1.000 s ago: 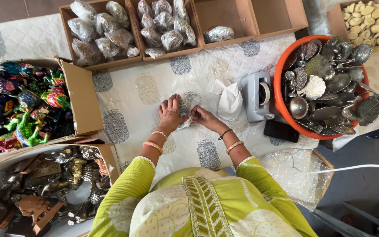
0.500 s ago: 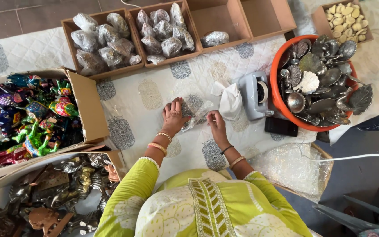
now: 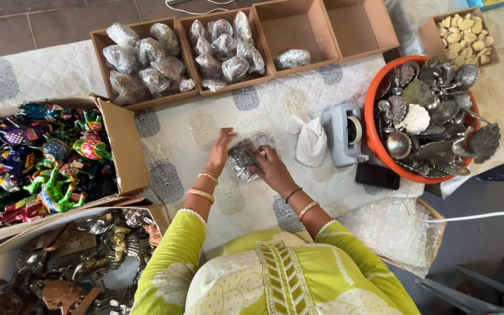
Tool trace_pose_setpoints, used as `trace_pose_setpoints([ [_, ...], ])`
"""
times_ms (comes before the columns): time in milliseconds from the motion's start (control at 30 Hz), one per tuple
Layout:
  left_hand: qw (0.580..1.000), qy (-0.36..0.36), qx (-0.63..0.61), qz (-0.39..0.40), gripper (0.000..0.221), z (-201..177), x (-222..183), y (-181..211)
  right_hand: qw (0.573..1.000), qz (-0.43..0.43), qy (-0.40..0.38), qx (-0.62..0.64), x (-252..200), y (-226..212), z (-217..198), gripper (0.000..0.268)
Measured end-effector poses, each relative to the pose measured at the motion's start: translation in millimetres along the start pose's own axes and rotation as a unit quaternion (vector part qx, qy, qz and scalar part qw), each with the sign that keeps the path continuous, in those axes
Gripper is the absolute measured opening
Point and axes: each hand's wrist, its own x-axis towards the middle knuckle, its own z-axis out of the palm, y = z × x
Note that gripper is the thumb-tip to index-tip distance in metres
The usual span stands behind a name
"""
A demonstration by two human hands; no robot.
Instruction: The person wipes decorative figurines with a white cloth, wraps them in bubble wrap, and places the wrapped items into the compartments of a cardboard box, repeating the process for each figurine.
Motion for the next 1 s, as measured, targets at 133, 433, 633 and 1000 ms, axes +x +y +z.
trace_pose_setpoints([
  [133, 0.991, 0.118, 0.060, -0.001, 0.043, -14, 42, -45, 0.999, -0.048, 0.021, 0.004, 4, 8, 2, 0.055],
  [433, 0.917, 0.061, 0.384, -0.087, 0.047, 0, 48, -7, 0.999, -0.027, 0.000, 0.022, 9, 11, 0, 0.053],
  [633, 0.896, 0.055, 0.440, 0.012, 0.022, 7, 27, 39, 0.998, -0.052, 0.014, 0.019, 15, 5, -3, 0.048],
  [1000, 0.949, 0.070, 0.306, 0.026, 0.022, -33, 49, -37, 0.997, -0.026, 0.059, -0.044, 43, -6, 12, 0.026],
])
